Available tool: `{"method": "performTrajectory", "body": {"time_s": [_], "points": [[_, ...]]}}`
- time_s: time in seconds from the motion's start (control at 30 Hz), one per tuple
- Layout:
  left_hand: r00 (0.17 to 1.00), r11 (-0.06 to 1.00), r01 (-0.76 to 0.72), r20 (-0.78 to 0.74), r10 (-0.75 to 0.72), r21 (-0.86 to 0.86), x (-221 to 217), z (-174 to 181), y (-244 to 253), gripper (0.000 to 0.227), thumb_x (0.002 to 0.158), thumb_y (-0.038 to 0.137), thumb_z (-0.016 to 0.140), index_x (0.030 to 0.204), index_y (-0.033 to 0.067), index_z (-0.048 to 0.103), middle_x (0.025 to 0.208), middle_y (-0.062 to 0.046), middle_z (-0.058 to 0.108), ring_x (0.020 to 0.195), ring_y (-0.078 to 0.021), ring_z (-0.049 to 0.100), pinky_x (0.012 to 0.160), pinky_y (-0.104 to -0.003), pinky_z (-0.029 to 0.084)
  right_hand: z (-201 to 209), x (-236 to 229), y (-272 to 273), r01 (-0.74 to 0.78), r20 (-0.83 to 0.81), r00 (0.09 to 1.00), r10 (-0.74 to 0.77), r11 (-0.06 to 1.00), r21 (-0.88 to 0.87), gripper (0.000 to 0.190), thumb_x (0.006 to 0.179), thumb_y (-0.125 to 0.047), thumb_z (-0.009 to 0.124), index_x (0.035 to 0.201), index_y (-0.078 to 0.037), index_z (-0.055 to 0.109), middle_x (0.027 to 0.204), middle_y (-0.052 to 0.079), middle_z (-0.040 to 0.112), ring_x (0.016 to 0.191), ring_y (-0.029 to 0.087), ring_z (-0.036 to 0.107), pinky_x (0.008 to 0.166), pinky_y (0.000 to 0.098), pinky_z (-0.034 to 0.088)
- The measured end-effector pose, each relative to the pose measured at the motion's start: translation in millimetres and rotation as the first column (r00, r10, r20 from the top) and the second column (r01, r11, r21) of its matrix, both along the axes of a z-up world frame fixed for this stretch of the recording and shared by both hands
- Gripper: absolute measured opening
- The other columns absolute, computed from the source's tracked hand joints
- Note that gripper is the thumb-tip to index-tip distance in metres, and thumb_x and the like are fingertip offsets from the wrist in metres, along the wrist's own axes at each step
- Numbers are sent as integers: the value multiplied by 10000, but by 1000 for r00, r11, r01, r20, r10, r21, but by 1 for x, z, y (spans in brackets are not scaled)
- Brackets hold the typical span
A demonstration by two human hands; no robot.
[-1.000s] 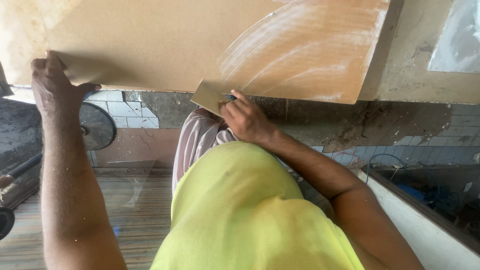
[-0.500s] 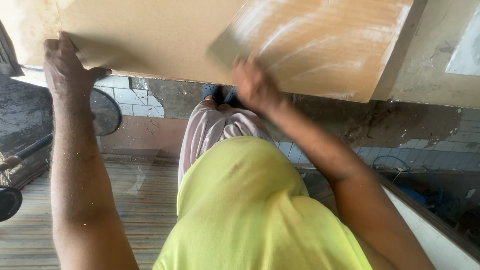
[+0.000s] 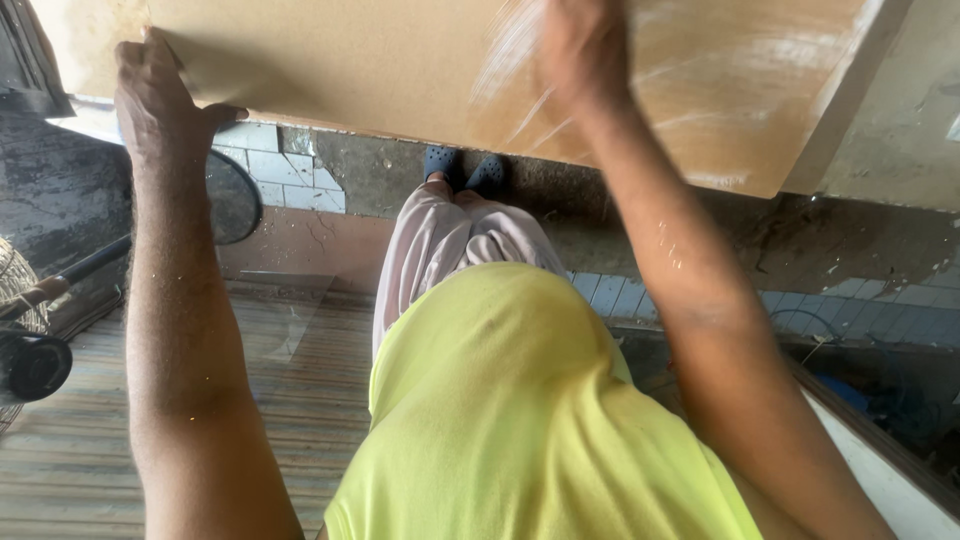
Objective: The person applies glue to a cardboard sheet using a small rectangular tool, then places a black fabric with gold Arabic calligraphy onto the glued surface and presses it down. The person repeats the gluing process on another cardboard sheet.
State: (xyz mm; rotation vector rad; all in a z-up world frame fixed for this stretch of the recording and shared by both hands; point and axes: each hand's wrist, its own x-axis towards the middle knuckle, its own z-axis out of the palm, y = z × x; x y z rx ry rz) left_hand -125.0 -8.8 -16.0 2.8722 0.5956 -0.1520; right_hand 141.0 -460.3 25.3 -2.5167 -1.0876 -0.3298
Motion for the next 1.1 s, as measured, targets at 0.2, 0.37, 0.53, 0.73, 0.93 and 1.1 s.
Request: {"method": "performTrajectory", "body": {"time_s": [0.2, 0.37, 0.53, 0.73, 0.93, 1.1], "points": [[997, 999, 31, 64, -33, 38, 1, -1, 4, 1153, 616, 342, 1083, 1439, -182, 468, 1166, -290, 620, 1029, -335, 649, 813, -382, 609, 35, -139, -23, -544, -2, 839, 544, 838, -35, 198, 1010, -56, 693, 1157, 74, 723, 968, 118, 683, 827, 174, 592, 752, 310, 533], [998, 999, 30, 56, -32, 38, 4, 2, -1, 1058, 661, 295, 1048, 1411, -176, 471, 1222, -280, 610, 1044, -313, 669, 807, -345, 630, 33, -126, -47, -255, 106, 959, 262, 964, -75, 188, 989, -55, 720, 1166, 3, 741, 1028, 89, 685, 855, 178, 589, 860, 398, 513], [999, 1000, 20, 33, -20, 3, 7, 6, -1, 1001, 673, 303, 1065, 1394, -113, 510, 1202, -271, 601, 1021, -313, 660, 774, -370, 625, 46, -148, -60, -327, 49, 944, 326, 945, -5, 298, 967, -234, 724, 1176, -22, 745, 1140, 147, 711, 872, 208, 572, 898, 448, 485], [1000, 1000, 5, 0, -5, 29, 8, 0, 1, 1088, 657, 383, 1056, 1422, -116, 464, 1200, -255, 599, 1017, -293, 637, 778, -356, 619, 60, -139, -66, 29, -42, 999, -26, 997, 71, 132, 985, -11, 707, 1112, 10, 734, 1046, 98, 699, 940, 246, 627, 887, 460, 488], [999, 997, 27, -44, -24, 73, 10, 10, -4, 1148, 675, 435, 1038, 1452, -143, 422, 1180, -276, 594, 949, -286, 637, 717, -359, 607, 60, -166, -49, -158, -323, 923, 210, 971, 182, 109, 930, -20, 752, 1030, 19, 736, 889, 129, 660, 810, 283, 630, 758, 424, 518], [999, 999, 39, -22, -38, 29, 3, 21, -6, 1024, 747, 470, 1015, 1412, -88, 472, 1220, -241, 608, 1005, -271, 642, 754, -332, 608, 64, -117, -149, 601, -326, 788, -522, 767, 224, 171, 984, 67, 617, 1117, 21, 714, 1029, 178, 716, 941, 307, 721, 819, 421, 590]]}}
